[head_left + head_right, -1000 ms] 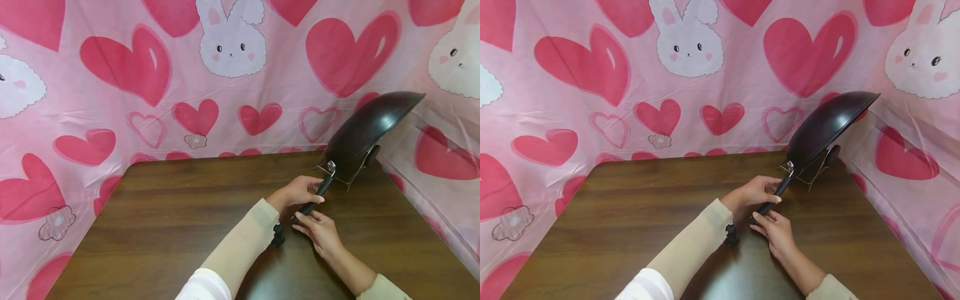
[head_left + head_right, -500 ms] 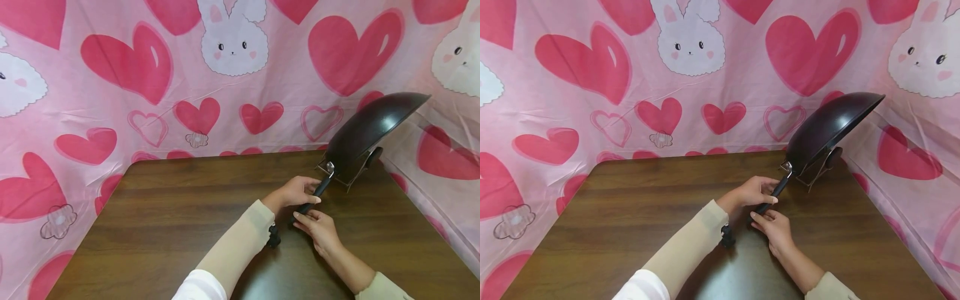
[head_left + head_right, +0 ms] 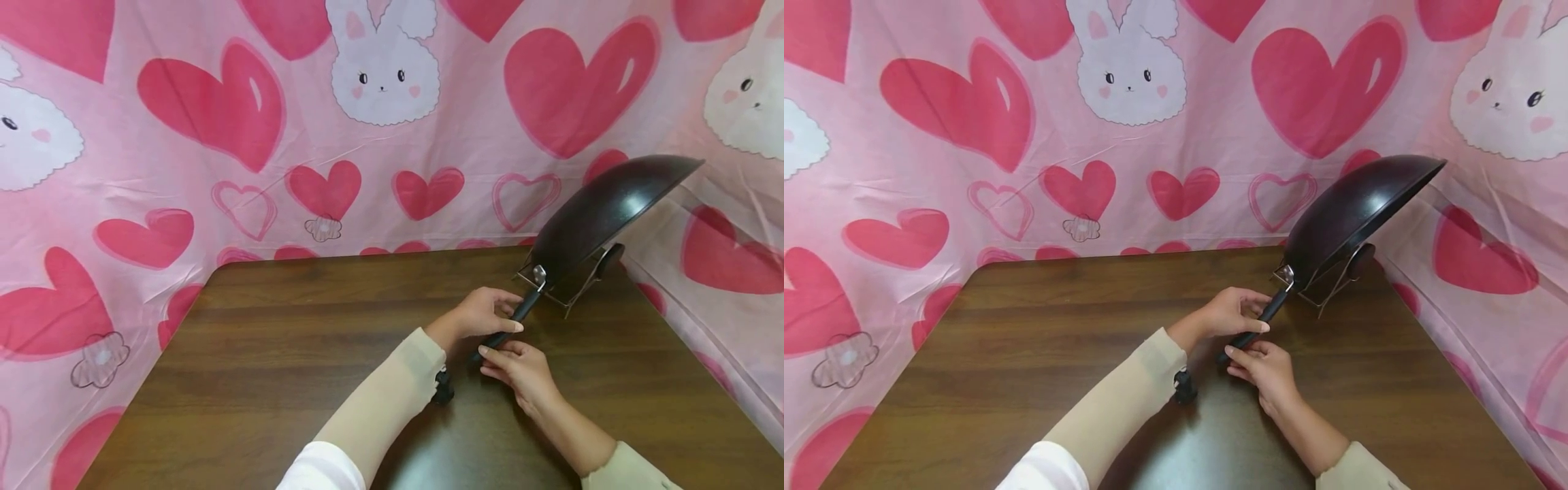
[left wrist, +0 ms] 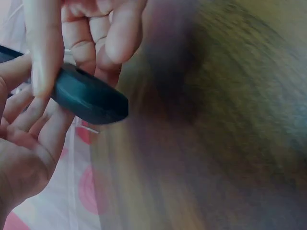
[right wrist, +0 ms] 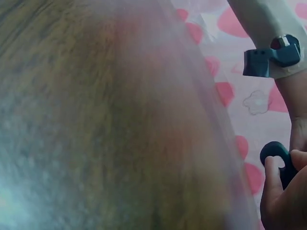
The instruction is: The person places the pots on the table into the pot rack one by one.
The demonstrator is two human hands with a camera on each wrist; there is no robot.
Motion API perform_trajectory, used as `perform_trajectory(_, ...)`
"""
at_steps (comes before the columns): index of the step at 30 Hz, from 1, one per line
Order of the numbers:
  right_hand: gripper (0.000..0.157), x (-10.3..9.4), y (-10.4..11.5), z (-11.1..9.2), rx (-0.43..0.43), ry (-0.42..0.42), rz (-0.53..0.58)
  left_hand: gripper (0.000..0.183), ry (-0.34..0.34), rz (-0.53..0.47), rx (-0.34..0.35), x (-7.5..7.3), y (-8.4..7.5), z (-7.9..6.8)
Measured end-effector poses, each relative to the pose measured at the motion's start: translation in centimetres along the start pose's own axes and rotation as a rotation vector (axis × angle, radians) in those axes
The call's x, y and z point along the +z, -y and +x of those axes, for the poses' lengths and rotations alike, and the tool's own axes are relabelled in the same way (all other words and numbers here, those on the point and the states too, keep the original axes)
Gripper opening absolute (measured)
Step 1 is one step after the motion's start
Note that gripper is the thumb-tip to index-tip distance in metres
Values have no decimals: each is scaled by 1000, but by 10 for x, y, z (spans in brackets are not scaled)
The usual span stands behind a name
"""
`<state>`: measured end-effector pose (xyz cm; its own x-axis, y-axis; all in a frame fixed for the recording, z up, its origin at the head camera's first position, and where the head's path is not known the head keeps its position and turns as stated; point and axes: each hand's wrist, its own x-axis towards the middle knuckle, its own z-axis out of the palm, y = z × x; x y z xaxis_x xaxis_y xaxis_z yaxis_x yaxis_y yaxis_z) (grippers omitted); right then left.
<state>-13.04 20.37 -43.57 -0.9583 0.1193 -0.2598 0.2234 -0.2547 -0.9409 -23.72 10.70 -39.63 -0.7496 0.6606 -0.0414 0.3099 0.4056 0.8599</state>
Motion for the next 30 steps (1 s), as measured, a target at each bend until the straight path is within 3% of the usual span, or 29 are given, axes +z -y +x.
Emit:
perform_trajectory(7, 29, -6, -5, 6, 24, -14, -10, 45, -64, 173, 63, 11, 11, 3)
perform_trajectory(12, 34, -9, -6, 10, 24, -8, -51, 42, -91, 208, 76, 15, 16, 6)
perform_trajectory(21, 44, -19, -4, 12, 34, 20, -119, 46, -69, 103, 35, 15, 23, 1)
perform_trajectory(30, 57, -42, 8, 7, 31, 70, -205, 37, -61, -19, 50, 6, 32, -23)
